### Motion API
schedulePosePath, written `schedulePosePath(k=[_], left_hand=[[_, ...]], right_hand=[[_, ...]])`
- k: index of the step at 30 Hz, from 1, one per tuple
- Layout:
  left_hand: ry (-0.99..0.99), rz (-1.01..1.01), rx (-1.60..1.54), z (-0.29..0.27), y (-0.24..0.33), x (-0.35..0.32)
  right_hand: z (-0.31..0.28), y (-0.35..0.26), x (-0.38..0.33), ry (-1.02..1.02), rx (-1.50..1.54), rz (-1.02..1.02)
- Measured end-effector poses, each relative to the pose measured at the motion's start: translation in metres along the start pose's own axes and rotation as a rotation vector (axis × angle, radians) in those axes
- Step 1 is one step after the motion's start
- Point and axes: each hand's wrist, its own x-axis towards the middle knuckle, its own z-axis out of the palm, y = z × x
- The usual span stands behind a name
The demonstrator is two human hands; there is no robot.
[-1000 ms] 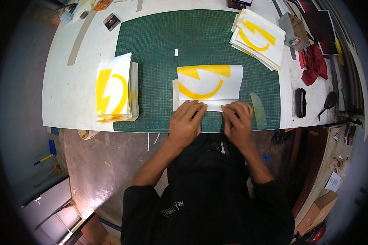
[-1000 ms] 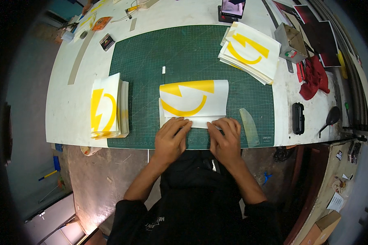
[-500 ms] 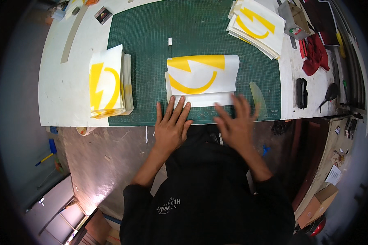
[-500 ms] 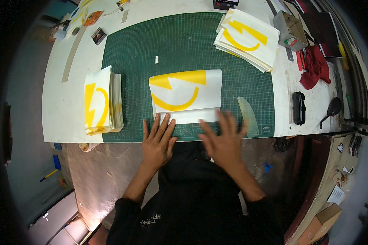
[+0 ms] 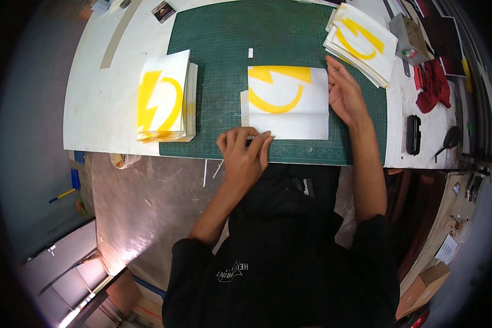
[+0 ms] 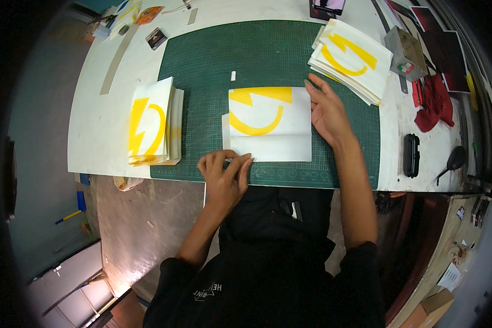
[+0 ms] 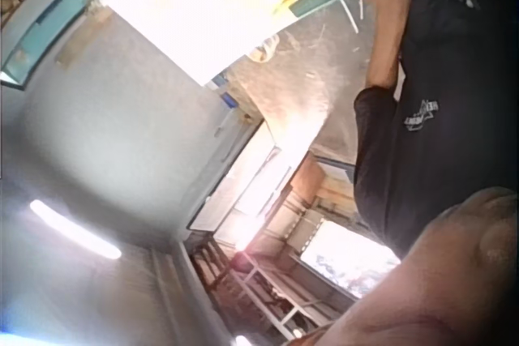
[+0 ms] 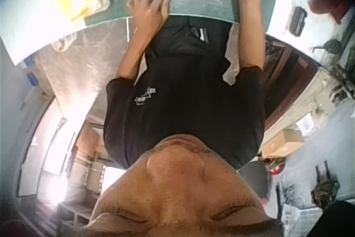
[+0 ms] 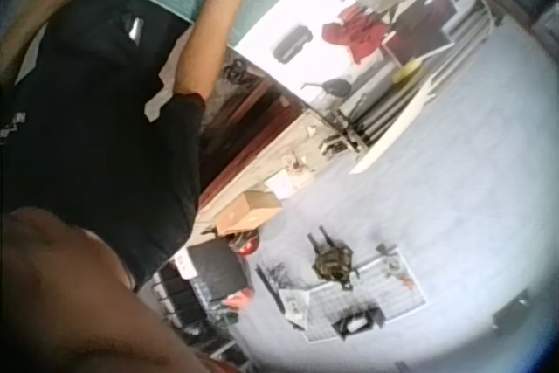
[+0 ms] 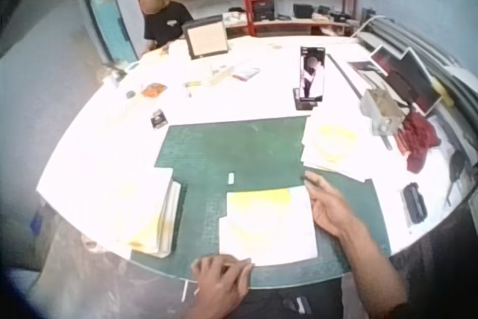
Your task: The person repeatedly picks up sheets with yellow lightning-bolt graphics, uses a green plastic squeegee to rub the surface, and peels away the surrounding white backing to isolate the yellow design. Finished sheets are stacked on the right side of the green cutting mat.
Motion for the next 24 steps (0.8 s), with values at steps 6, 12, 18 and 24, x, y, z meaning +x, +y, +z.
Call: schedulePosePath(k=[6,12,18,24], left_hand=[[0.037,-0.158,-0.040,-0.010,-0.019,-0.008],[0.083,-0.303,-0.057,-0.023,-0.020,-0.012],[0.023,0.046,-0.157,-0.008,-0.018,0.029],[-0.218,0.109,-0.038,-0.009,-0.027,0.043]], right_hand=[[-0.005,0.000,0.009,0.006,-0.076,0.062],[0.003,0.000,0.004,0.049,-0.124,0.065],[0.003,-0.004,0.006,0.044,-0.171,0.094],[-0.003,-0.008,0.015,0.103,-0.133,0.056]])
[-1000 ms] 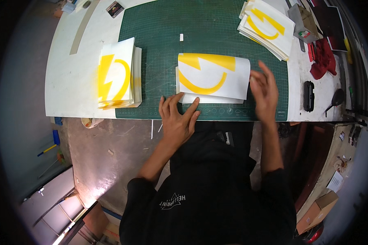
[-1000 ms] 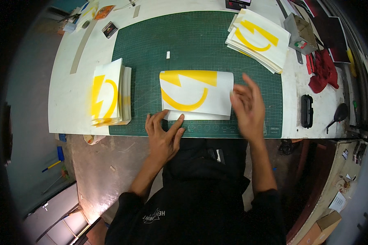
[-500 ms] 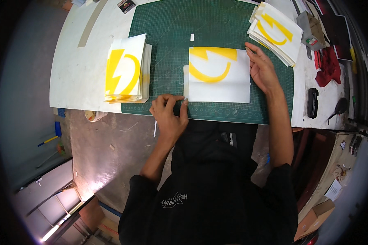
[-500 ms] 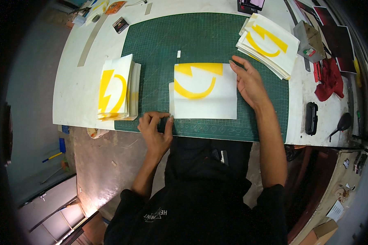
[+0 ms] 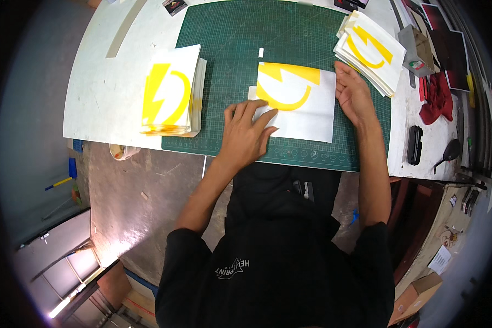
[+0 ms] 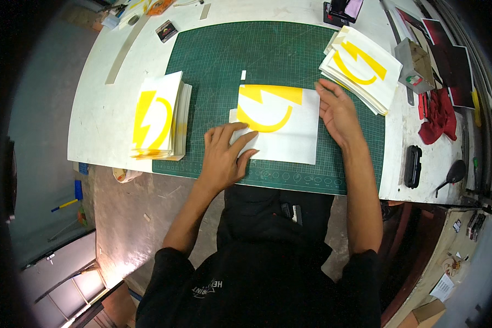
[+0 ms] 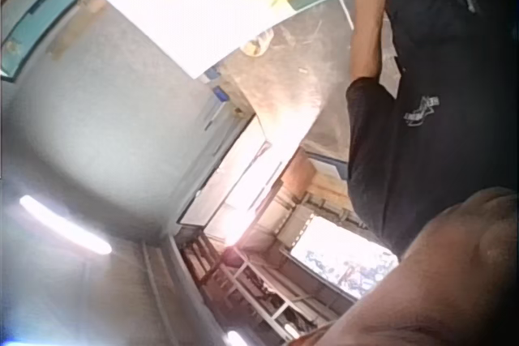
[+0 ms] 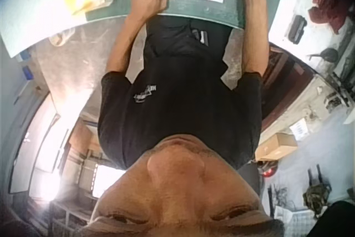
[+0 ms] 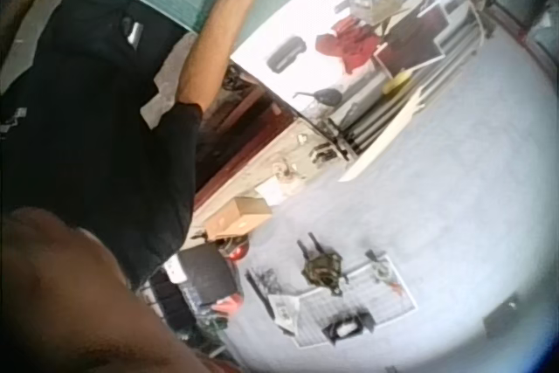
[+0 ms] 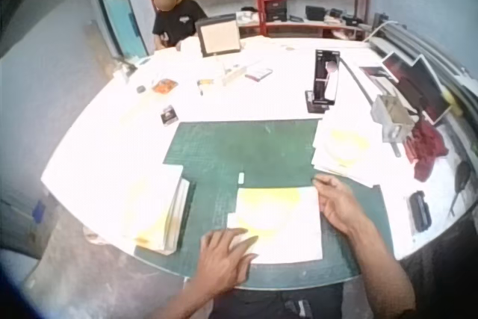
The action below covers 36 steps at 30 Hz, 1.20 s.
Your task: The person repeatedly picks up sheets with yellow lightning-bolt graphics, uses a green plastic squeegee to rub the surface, and peels away the surrounding white backing to isolate the yellow design. Finished sheets are stacked on the right side of the green cutting mat.
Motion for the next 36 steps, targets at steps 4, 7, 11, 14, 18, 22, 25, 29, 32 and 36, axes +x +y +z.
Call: schedulePosePath(k=[4,7,11,14,18,22,25,29,32,36], left_hand=[[-0.039,0.054,0.005,0.002,-0.003,-0.003],[-0.064,0.074,-0.009,0.004,-0.006,-0.006],[-0.115,0.048,0.008,0.008,-0.006,-0.010],[-0.140,0.032,-0.029,0.010,-0.006,-0.012],[-0.245,0.018,0.003,0.006,-0.006,-0.005],[-0.362,0.083,0.116,-0.006,-0.021,0.009],[-0.413,0.118,0.099,-0.008,-0.030,0.022],[-0.467,0.158,0.085,-0.006,-0.048,0.046],[-0.477,0.150,0.076,-0.007,-0.055,0.066],[-0.487,0.125,0.030,-0.007,-0.056,0.076]], right_hand=[[-0.011,0.003,-0.005,-0.061,0.048,0.010],[-0.009,0.001,-0.009,-0.171,0.075,0.022],[0.000,-0.003,-0.010,-0.353,0.147,0.021],[-0.007,0.001,0.001,-0.249,0.199,0.029],[-0.012,-0.001,0.007,-0.170,0.124,0.060],[0.030,-0.020,-0.013,0.298,-0.562,-0.120],[0.041,0.002,-0.053,0.422,-1.113,-0.748],[0.075,0.038,-0.069,-0.141,-1.558,-0.797],[0.080,0.050,-0.051,-0.108,-1.651,-0.744],[0.106,0.061,-0.015,-0.177,-1.638,-0.827]])
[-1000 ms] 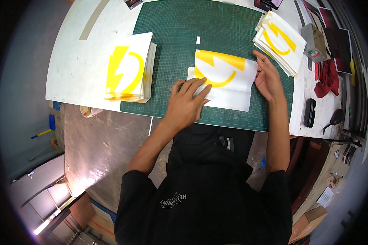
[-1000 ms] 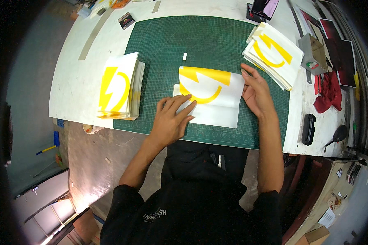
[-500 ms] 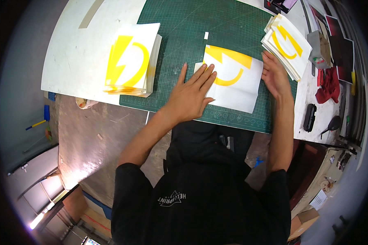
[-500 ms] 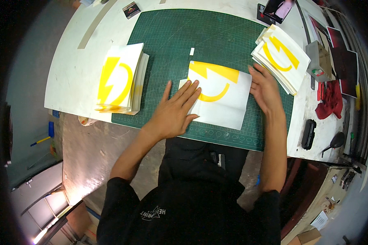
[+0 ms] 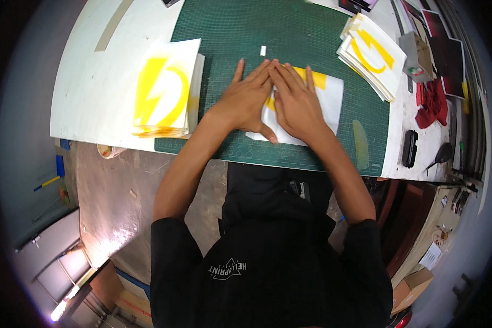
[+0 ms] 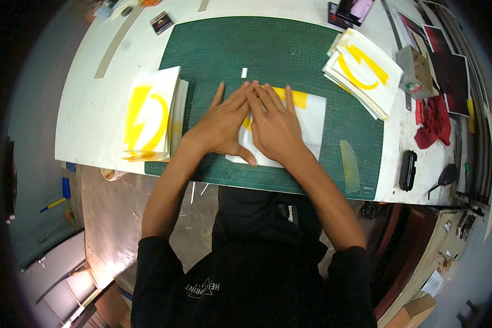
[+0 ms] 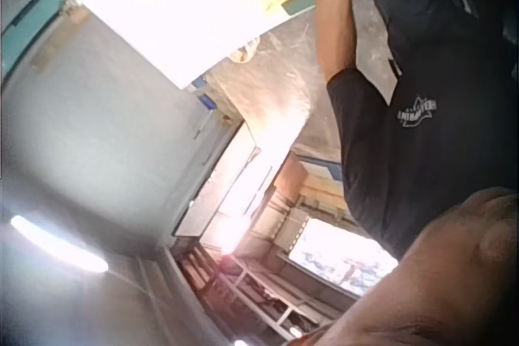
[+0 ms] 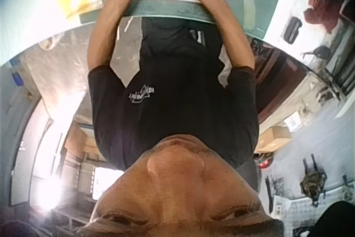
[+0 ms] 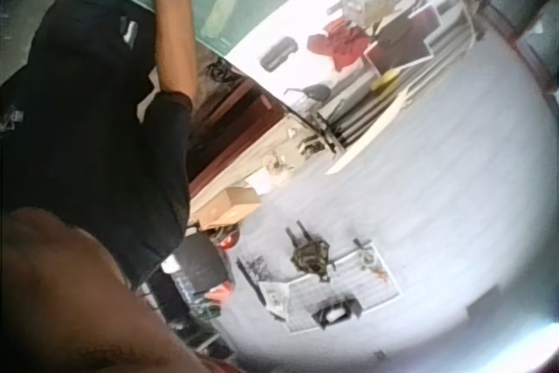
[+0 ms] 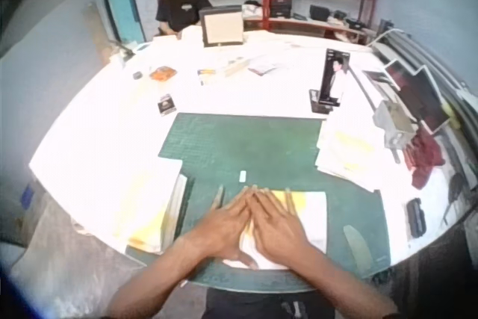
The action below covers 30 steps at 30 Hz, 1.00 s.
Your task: The person repeatedly picks up sheets with yellow lightning-bolt graphics, uses a green plastic squeegee to rub the surface, and peels away the surrounding white backing to isolate the yellow design. Finished sheets are stacked on the right side of the green cutting mat.
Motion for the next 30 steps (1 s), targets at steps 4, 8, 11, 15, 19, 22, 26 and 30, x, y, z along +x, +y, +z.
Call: schedulePosePath(k=[4,8,11,15,19,22,26,30], left_hand=[[-0.045,-0.041,0.063,0.001,0.000,-0.001],[-0.023,-0.042,0.052,0.006,0.000,-0.001],[-0.006,-0.028,0.040,0.008,-0.001,0.001],[-0.008,-0.042,0.022,0.009,-0.002,0.000],[0.040,-0.037,-0.038,0.004,-0.001,-0.004],[0.211,0.046,-0.064,0.001,0.016,-0.012],[0.273,0.058,-0.044,0.023,0.040,-0.041],[0.534,0.059,-0.048,0.036,0.039,-0.052]], right_hand=[[-0.018,0.030,-0.029,-0.049,0.026,0.227],[-0.042,0.034,-0.074,0.009,-0.163,0.404],[-0.039,-0.045,-0.091,-0.164,0.070,0.222],[-0.053,-0.044,-0.148,-0.320,-0.081,0.260],[-0.083,-0.020,-0.170,-0.249,-0.219,0.428],[-0.078,-0.011,-0.141,0.002,0.069,0.282],[-0.059,0.014,-0.101,0.065,0.165,0.125],[-0.046,0.026,-0.111,0.081,0.106,0.035]])
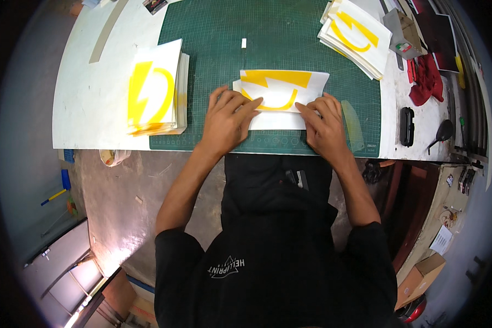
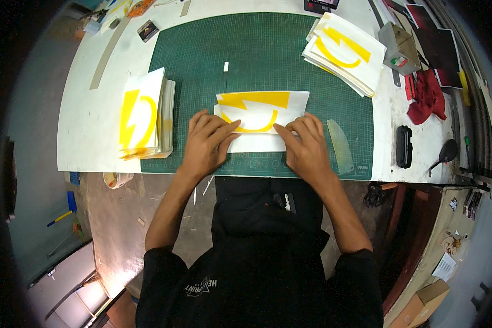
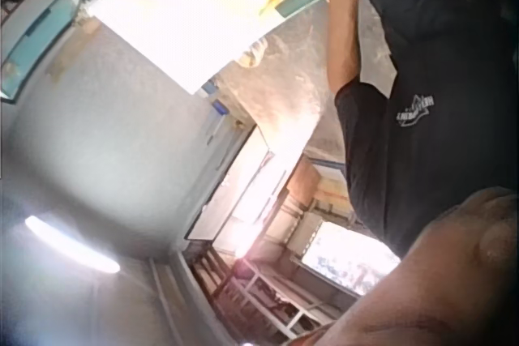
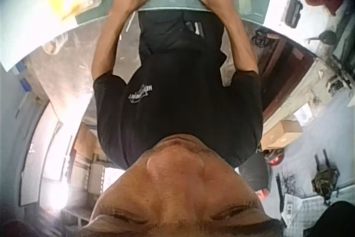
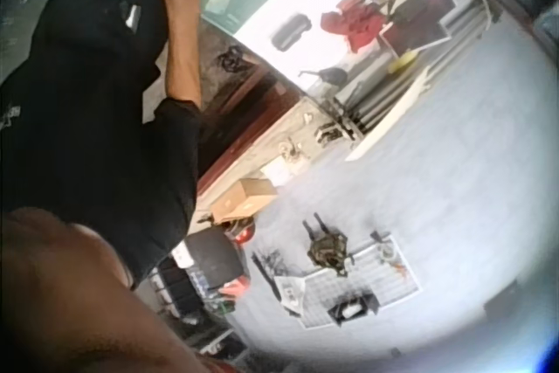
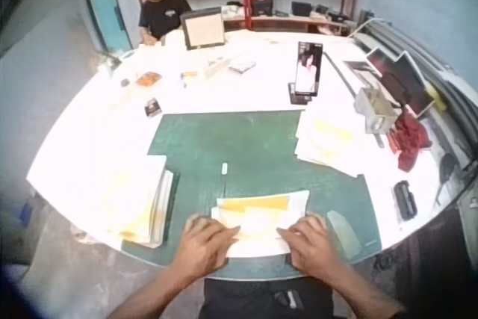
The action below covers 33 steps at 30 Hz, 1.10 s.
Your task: The person repeatedly picks up sheets with yellow lightning-bolt graphics, uses a green plastic squeegee to rub the surface, and peels away the surrounding white backing to isolate the yellow design. Finished sheets are stacked on the right side of the green cutting mat.
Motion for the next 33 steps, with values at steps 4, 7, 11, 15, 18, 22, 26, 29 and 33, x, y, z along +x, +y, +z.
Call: schedulePosePath(k=[4,7,11,15,18,22,26,29,33], left_hand=[[-0.009,0.083,0.093,0.006,0.022,-0.023],[-0.047,0.000,0.027,0.006,0.043,-0.038],[-0.060,-0.017,0.034,0.014,0.043,-0.051],[-0.044,-0.022,0.026,0.018,0.041,-0.052],[-0.033,-0.025,0.016,0.019,0.041,-0.054],[-0.030,-0.032,0.006,0.020,0.040,-0.053],[-0.033,-0.037,0.007,0.020,0.040,-0.055],[-0.054,-0.039,0.019,0.017,0.039,-0.054],[-0.139,-0.063,0.051,0.000,0.030,-0.062]], right_hand=[[-0.001,-0.014,-0.015,-0.015,-0.040,-0.084],[0.000,-0.026,-0.033,-0.020,0.019,-0.038],[0.000,-0.028,-0.040,-0.042,0.042,-0.026],[0.001,-0.026,-0.040,-0.030,0.038,-0.030],[0.001,-0.026,-0.039,-0.026,0.045,-0.028],[0.000,-0.026,-0.038,-0.035,0.030,-0.029],[0.001,-0.026,-0.040,-0.040,0.023,-0.022],[0.001,-0.026,-0.040,-0.050,0.012,-0.023],[-0.002,-0.023,-0.045,-0.063,-0.031,-0.009]])
